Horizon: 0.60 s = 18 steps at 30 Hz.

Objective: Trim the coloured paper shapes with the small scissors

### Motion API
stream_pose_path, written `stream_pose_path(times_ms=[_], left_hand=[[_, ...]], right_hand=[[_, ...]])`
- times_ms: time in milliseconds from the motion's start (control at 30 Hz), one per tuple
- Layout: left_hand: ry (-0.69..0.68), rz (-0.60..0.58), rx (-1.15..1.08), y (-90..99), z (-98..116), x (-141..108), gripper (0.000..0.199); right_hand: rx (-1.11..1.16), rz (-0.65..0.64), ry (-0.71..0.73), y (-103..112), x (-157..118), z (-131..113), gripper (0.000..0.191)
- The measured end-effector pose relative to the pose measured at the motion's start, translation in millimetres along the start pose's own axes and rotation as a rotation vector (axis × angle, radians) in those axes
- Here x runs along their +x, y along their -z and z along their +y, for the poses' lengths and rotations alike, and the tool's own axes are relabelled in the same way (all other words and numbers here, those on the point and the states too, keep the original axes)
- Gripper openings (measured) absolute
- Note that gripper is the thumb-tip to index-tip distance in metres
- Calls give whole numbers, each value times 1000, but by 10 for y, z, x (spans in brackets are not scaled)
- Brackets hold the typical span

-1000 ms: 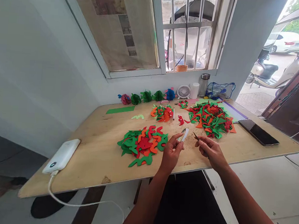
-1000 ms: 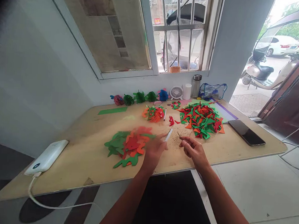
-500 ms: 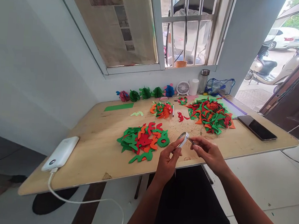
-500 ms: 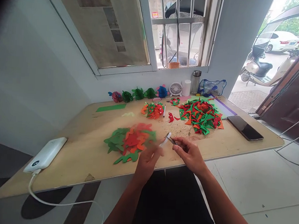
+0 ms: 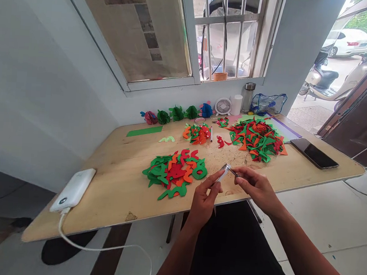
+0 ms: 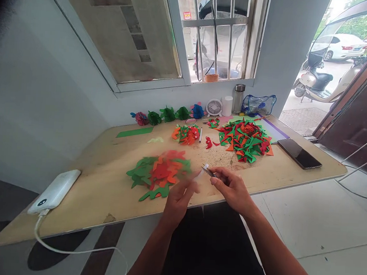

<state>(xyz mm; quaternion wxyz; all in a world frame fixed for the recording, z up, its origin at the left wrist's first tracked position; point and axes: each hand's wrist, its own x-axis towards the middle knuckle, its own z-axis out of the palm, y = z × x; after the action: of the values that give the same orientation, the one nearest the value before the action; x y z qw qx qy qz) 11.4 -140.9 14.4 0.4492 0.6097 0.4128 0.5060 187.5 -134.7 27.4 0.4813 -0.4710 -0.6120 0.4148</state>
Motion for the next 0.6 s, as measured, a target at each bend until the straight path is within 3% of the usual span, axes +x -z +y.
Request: stream_pose_path(times_ms=[600], left_hand=[[-33,29,74,27,7,46,33]], right_hand=[[-91,17,17,-8,41,-35,30]])
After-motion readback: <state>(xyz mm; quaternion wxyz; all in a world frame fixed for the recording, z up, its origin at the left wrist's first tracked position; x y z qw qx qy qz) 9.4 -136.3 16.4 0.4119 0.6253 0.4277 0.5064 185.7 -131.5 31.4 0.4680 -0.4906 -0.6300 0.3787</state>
